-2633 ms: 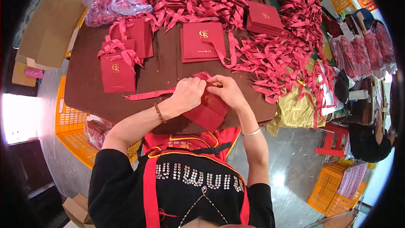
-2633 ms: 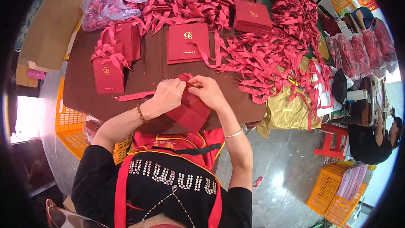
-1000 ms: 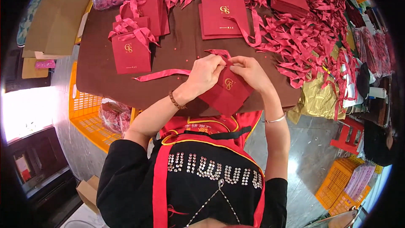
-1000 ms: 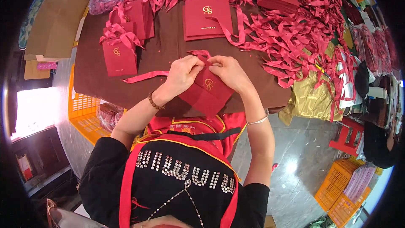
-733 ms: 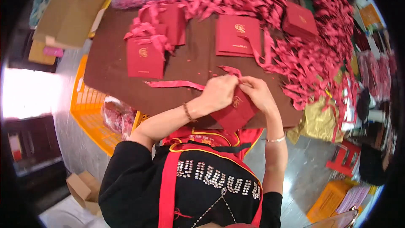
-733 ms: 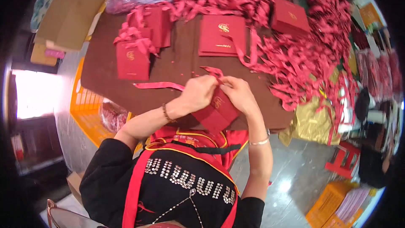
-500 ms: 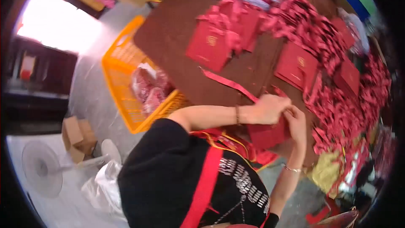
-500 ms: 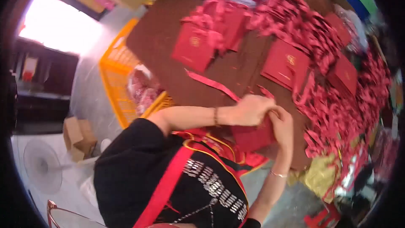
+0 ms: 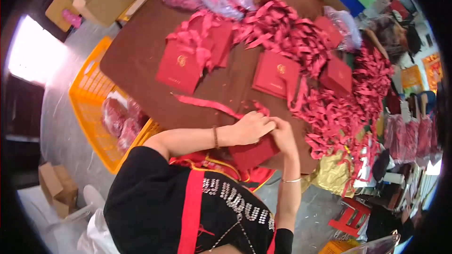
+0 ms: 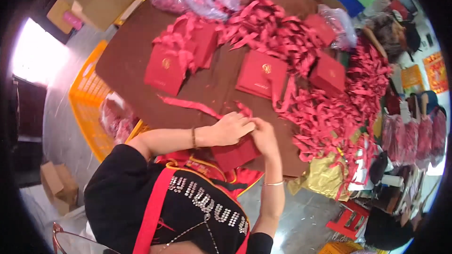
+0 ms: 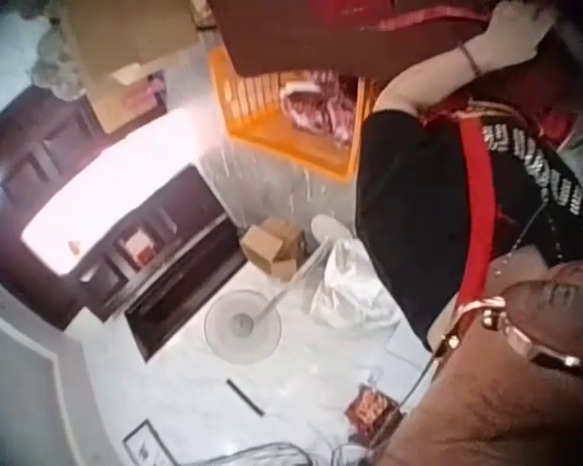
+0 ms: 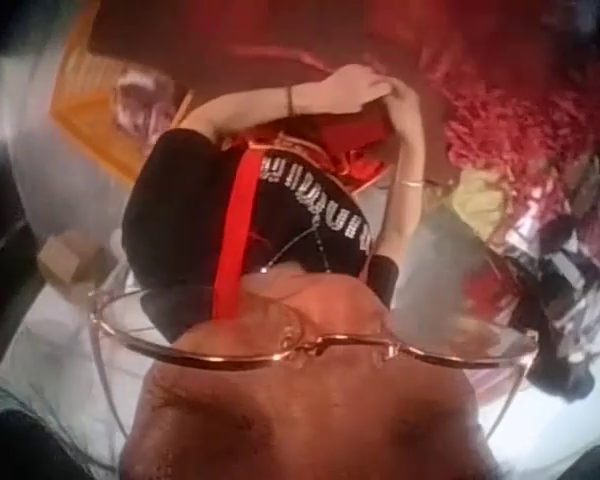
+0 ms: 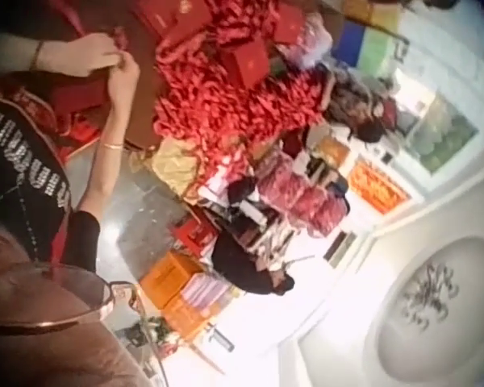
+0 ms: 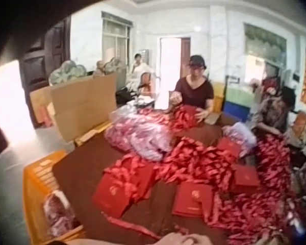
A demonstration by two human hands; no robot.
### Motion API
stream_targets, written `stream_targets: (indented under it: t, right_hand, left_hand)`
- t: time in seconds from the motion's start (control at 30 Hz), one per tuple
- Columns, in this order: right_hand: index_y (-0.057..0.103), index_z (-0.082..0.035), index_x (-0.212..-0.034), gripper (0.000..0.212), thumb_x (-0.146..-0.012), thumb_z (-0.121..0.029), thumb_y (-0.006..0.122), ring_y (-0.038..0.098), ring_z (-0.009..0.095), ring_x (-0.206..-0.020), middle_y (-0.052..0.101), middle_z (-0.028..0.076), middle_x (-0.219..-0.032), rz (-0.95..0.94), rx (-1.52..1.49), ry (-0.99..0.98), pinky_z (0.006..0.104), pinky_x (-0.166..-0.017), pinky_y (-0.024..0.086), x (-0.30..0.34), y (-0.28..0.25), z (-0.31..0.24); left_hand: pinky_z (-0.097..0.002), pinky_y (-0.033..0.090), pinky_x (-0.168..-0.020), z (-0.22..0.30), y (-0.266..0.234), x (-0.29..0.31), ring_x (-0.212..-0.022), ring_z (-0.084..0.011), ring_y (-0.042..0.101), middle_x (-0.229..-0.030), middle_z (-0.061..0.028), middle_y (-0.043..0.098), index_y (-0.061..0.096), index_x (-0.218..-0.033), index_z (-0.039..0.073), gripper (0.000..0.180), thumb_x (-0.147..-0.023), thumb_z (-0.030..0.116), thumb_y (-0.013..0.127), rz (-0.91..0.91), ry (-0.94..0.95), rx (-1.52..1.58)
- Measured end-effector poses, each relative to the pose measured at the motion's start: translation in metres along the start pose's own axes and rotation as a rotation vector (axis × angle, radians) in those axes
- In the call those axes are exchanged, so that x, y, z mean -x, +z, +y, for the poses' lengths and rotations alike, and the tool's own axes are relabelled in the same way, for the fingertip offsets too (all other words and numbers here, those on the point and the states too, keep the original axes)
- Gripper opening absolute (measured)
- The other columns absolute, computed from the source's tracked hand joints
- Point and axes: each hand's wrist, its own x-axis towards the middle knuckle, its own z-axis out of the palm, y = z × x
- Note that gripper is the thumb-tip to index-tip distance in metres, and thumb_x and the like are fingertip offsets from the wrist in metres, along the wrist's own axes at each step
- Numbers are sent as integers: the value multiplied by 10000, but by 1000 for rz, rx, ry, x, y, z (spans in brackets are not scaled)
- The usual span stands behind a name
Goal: The person ties decorative pink ribbons onto red gift boxes by hand.
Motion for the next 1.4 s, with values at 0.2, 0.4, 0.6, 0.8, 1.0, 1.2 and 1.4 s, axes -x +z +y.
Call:
stream_targets:
  t: [0.2, 0.4, 0.6, 0.8, 1.0, 1.2, 1.4]
  right_hand:
    - [599, 49, -1071, 270, -821, 21, 502, 596, 117, -867, 668, 79, -919, -17, -141, 35, 253, -784, 470, 6, 4, 16]
    - [605, 46, -1029, 225, -826, -37, 554, 575, 109, -876, 670, 81, -910, -87, 63, 35, 278, -811, 454, 1, 7, 0]
    - [613, 29, -1047, 251, -820, -54, 548, 633, 223, -962, 670, 168, -974, -38, 54, -57, 338, -849, 465, -5, -4, 15]
    - [586, -24, -1113, 395, -745, -161, 630, 622, 316, -919, 645, 185, -967, -47, 88, -128, 384, -808, 481, -8, -4, 11]
    - [622, -41, -1050, 391, -721, -246, 678, 625, 295, -921, 658, 155, -949, -46, 85, -42, 381, -805, 477, 4, -5, -5]
    - [623, -47, -954, 294, -732, -236, 665, 627, 294, -865, 658, 128, -884, -49, 235, -60, 388, -759, 473, 1, 6, -14]
    - [606, -74, -974, 264, -735, -182, 640, 623, 324, -848, 657, 135, -865, 0, 421, -106, 422, -735, 469, -3, 6, -11]
  left_hand:
    - [-389, 445, -666, 4, -4, 4, -722, -279, 558, -779, -105, 559, 531, -876, 36, 205, -680, 75, 580, 7, 44, -10]
    - [-458, 456, -704, -8, -20, 0, -810, -356, 576, -820, -175, 578, 467, -949, -9, 255, -708, 11, 547, -173, -144, 210]
    - [-477, 465, -687, -18, -10, -11, -815, -397, 594, -820, -231, 596, 413, -1085, -3, 308, -780, -15, 453, -298, -125, 304]
    - [-431, 477, -674, -19, -27, -21, -795, -332, 592, -780, -118, 603, 528, -883, 72, 151, -761, 89, 616, -184, -143, 138]
    - [-401, 444, -726, -17, -47, -33, -855, -296, 544, -768, -78, 588, 579, -876, 72, 192, -704, 76, 664, -237, -122, 233]
    - [-370, 413, -765, -37, -54, -28, -837, -245, 534, -839, -47, 603, 631, -740, 57, 93, -740, 142, 670, -360, -179, 297]
    - [-300, 429, -794, -59, -49, -38, -890, -163, 542, -878, -73, 597, 609, -769, -25, 151, -832, 112, 610, -507, -313, 706]
